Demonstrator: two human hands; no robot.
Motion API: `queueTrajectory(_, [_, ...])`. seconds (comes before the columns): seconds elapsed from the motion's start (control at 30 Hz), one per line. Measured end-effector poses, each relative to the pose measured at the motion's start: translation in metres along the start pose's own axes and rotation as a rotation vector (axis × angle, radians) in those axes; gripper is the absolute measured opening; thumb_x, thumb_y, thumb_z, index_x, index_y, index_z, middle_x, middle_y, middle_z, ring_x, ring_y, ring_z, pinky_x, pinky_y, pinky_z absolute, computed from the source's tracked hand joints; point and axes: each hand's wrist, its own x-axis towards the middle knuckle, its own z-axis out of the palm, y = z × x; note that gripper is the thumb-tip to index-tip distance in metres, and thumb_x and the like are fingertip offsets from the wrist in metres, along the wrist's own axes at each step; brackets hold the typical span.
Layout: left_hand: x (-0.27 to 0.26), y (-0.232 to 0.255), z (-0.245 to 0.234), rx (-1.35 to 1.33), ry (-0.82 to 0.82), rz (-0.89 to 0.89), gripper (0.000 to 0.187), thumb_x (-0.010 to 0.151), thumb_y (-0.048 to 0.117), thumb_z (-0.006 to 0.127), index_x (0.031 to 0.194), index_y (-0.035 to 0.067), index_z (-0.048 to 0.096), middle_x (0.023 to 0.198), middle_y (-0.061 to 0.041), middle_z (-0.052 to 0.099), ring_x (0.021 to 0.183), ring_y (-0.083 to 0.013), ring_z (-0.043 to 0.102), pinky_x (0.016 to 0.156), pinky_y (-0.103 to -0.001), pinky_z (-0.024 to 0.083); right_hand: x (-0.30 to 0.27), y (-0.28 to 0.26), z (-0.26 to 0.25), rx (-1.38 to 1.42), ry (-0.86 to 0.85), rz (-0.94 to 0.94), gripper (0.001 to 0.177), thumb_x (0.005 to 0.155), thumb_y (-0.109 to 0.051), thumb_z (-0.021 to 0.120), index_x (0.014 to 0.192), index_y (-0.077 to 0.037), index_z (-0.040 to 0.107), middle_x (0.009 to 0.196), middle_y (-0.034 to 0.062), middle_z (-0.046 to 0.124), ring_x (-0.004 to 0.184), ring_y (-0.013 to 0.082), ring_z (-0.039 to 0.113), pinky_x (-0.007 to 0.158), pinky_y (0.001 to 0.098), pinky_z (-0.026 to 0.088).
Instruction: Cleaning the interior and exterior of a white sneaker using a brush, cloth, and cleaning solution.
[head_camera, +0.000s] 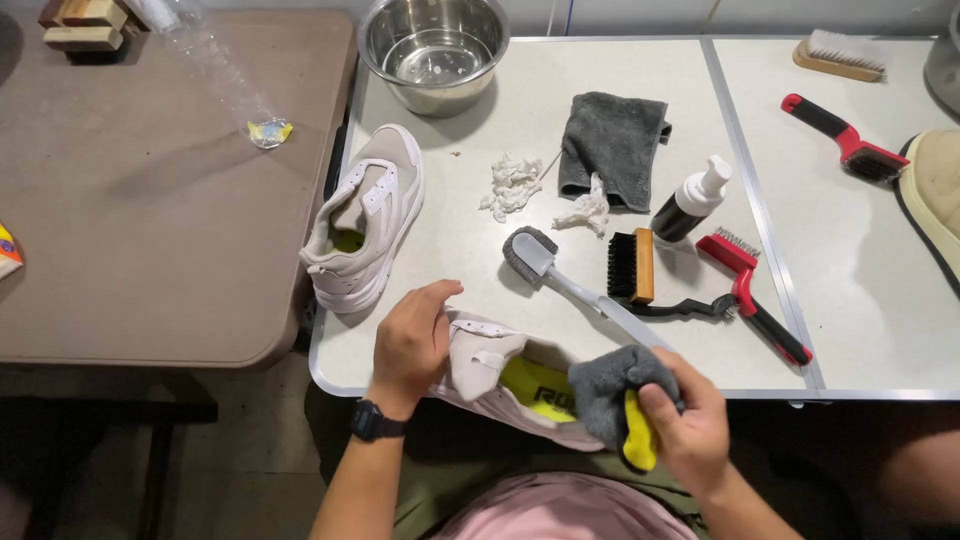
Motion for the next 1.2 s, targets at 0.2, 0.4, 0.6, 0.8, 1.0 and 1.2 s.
queueTrajectory(0.2, [0.020, 0.009, -0.004, 0.072, 0.211, 0.082, 0.018, 0.098, -0.006, 0.058, 0.114, 0.003, 0.062, 0.114, -0.015, 0.069, 0.101, -0.0321, 0.066, 0.092, -0.043, 0.052, -0.014, -0.022, 0.034, -0.323, -0.078, -0.454, 0.028, 0.096, -0.026, 0.062, 0.103, 0.001, 0.065, 0.093, 0.0158, 0.068, 0.077, 0.0261, 0.068, 0.071, 0.0335, 0.058])
queueTrajectory(0.4, [-0.017, 0.098, -0.031, -0.197, 0.251, -0.334, 0.041, 0.093, 0.032, 0.061, 0.124, 0.008, 0.050, 0.139, -0.020, 0.048, 0.137, -0.0363, 0.049, 0.117, -0.051, 0.041, -0.018, -0.020, 0.038, -0.334, -0.156, -0.453, 0.026, 0.095, -0.024, 0.065, 0.104, 0.000, 0.066, 0.092, 0.0143, 0.066, 0.072, 0.0234, 0.063, 0.065, 0.0326, 0.055])
queueTrajectory(0.6, [-0.048, 0.112, -0.006, -0.245, 0.088, -0.392, 0.071, 0.081, 0.005, 0.077, 0.140, 0.002, 0.037, 0.164, -0.036, 0.014, 0.155, -0.0500, 0.022, 0.124, -0.048, 0.030, -0.020, -0.013, 0.047, -0.381, -0.105, -0.449, 0.025, 0.093, -0.022, 0.065, 0.103, 0.001, 0.066, 0.096, 0.0155, 0.069, 0.080, 0.0257, 0.070, 0.071, 0.0322, 0.059])
queueTrajectory(0.8, [-0.034, 0.082, 0.013, -0.683, 0.179, -0.484, 0.054, 0.070, -0.007, 0.052, 0.121, 0.006, 0.041, 0.159, -0.031, 0.034, 0.153, -0.0449, 0.032, 0.121, -0.048, 0.035, -0.010, -0.023, 0.049, -0.466, -0.192, -0.319, 0.020, 0.088, -0.021, 0.072, 0.100, -0.004, 0.069, 0.096, 0.0094, 0.069, 0.078, 0.0213, 0.069, 0.072, 0.0303, 0.055])
queueTrajectory(1.0, [-0.033, 0.084, 0.015, -0.192, 0.230, -0.457, 0.050, 0.064, 0.002, 0.064, 0.113, 0.006, 0.054, 0.114, -0.015, 0.054, 0.114, -0.0349, 0.057, 0.104, -0.047, 0.047, 0.039, -0.055, 0.036, -0.487, -0.435, -0.202, 0.028, 0.087, -0.024, 0.078, 0.109, -0.008, 0.073, 0.097, 0.0073, 0.074, 0.084, 0.0204, 0.073, 0.076, 0.0307, 0.059])
queueTrajectory(1.2, [-0.029, 0.087, -0.001, -0.281, 0.198, -0.341, 0.045, 0.069, -0.008, 0.059, 0.112, 0.004, 0.054, 0.120, -0.018, 0.059, 0.119, -0.0336, 0.060, 0.109, -0.044, 0.048, 0.063, -0.059, 0.070, -0.866, -0.423, 0.402, 0.075, 0.070, -0.050, 0.091, 0.138, -0.042, 0.059, 0.094, -0.0108, 0.063, 0.081, 0.0129, 0.063, 0.075, 0.0280, 0.048])
